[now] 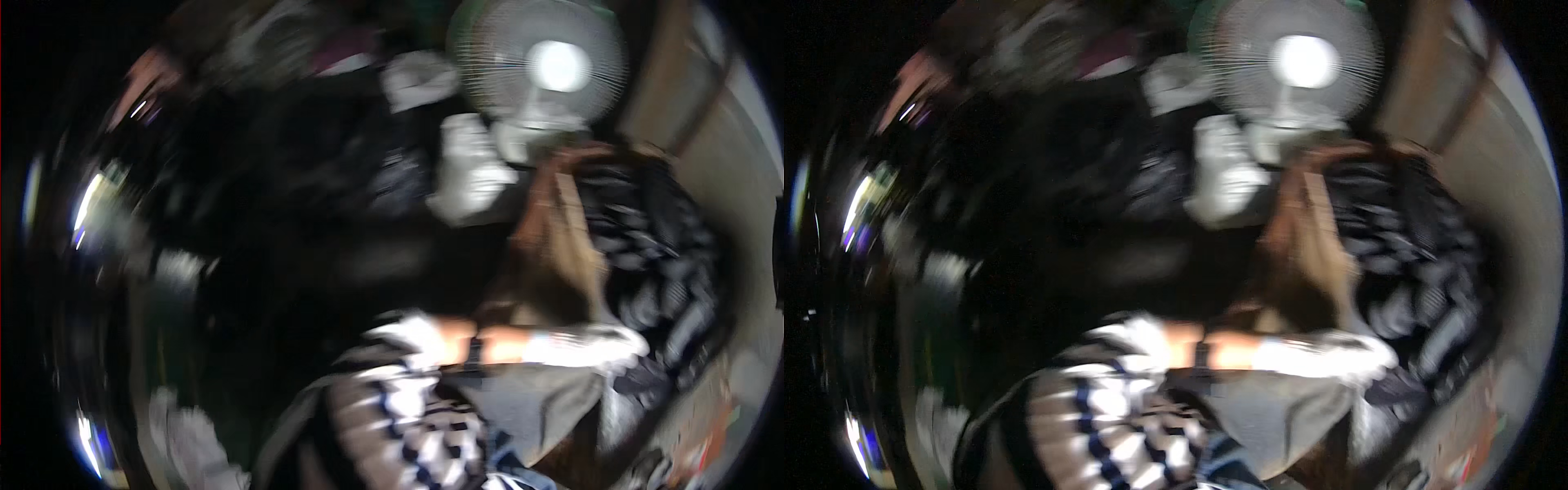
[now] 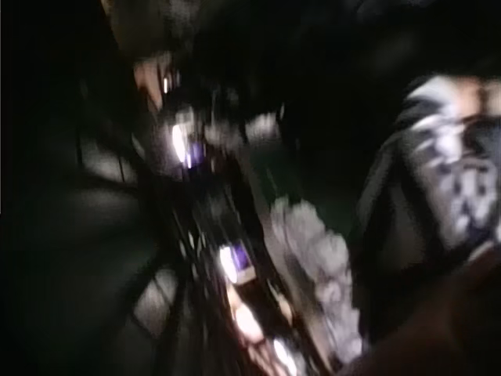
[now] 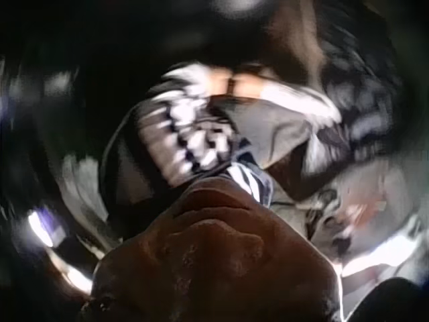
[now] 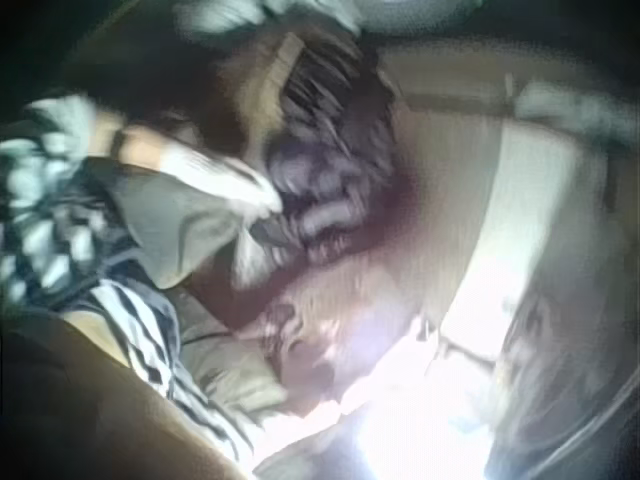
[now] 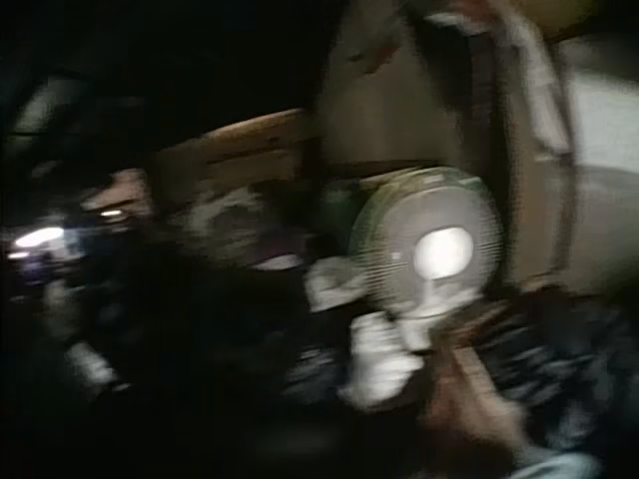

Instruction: The person pours liquid from a bottle into a container and then uses a brush to coat the bottom of shoe soles. They pick up the soles one at a time from a pile, apply the liquid, and place them back onto the workbench.

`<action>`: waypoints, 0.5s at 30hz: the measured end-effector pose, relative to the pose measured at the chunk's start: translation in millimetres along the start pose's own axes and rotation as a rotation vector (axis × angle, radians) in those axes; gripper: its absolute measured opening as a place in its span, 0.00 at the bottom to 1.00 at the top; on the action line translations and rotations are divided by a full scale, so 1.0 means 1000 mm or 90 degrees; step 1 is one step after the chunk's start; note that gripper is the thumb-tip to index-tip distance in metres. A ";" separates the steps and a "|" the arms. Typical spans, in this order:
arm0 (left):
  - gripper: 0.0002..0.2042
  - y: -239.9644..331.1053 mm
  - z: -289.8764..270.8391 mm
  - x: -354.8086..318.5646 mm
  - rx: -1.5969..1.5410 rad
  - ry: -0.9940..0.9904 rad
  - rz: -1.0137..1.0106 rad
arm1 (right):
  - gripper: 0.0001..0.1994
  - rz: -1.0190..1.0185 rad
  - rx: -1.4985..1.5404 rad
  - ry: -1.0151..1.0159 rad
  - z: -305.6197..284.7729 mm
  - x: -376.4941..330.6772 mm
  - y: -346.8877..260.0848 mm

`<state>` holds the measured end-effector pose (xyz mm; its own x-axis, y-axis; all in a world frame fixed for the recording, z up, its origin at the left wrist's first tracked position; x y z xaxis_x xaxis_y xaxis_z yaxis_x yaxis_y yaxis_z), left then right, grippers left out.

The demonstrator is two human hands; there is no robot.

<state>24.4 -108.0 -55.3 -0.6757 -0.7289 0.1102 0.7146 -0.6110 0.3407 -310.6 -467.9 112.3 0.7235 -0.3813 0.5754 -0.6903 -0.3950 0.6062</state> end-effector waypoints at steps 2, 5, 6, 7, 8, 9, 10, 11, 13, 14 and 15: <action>0.27 0.004 0.040 0.037 0.202 -0.013 0.038 | 0.31 -0.025 0.081 0.048 0.032 0.063 -0.066; 0.43 0.016 0.070 0.021 0.133 0.163 0.085 | 0.30 -0.027 0.177 0.102 0.035 0.111 -0.127; 0.45 0.012 0.069 0.022 0.067 0.123 0.067 | 0.30 -0.026 0.187 0.110 0.032 0.112 -0.123; 0.47 0.006 0.067 0.021 0.002 0.082 0.045 | 0.30 -0.024 0.196 0.117 0.028 0.111 -0.119; 0.52 -0.001 0.067 0.025 -0.049 0.068 0.082 | 0.30 -0.019 0.193 0.117 0.023 0.103 -0.100; 0.52 -0.002 0.083 0.016 -0.086 0.087 0.066 | 0.30 -0.012 0.170 0.108 0.013 0.082 -0.069; 0.47 -0.005 0.077 0.006 -0.150 0.132 0.055 | 0.30 -0.009 0.189 0.119 0.012 0.084 -0.073; 0.42 -0.014 0.064 0.002 -0.219 0.178 0.038 | 0.30 -0.004 0.207 0.123 0.013 0.078 -0.073; 0.34 -0.011 0.053 -0.025 -0.361 0.292 0.066 | 0.30 -0.001 0.229 0.134 0.006 0.072 -0.064; 0.33 0.006 0.049 -0.047 -0.310 0.313 0.111 | 0.30 -0.009 0.268 0.147 0.014 0.091 -0.090; 0.32 0.019 0.050 -0.057 -0.260 0.324 0.129 | 0.29 -0.009 0.283 0.146 0.017 0.090 -0.091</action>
<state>67.6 -62.4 -7.9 -0.4233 -0.8346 -0.3526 0.8967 -0.4414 -0.0315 -182.8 -480.5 99.0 0.6805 -0.1999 0.7049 -0.5792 -0.7361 0.3504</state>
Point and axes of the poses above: each hand's wrist, its own x-axis towards the middle knuckle, its own z-axis out of the palm, y = z × x, the point moved 3 cm from there along x, towards the middle knuckle, and after that the axes turned 14 degrees about y, right-handed, at the moved point
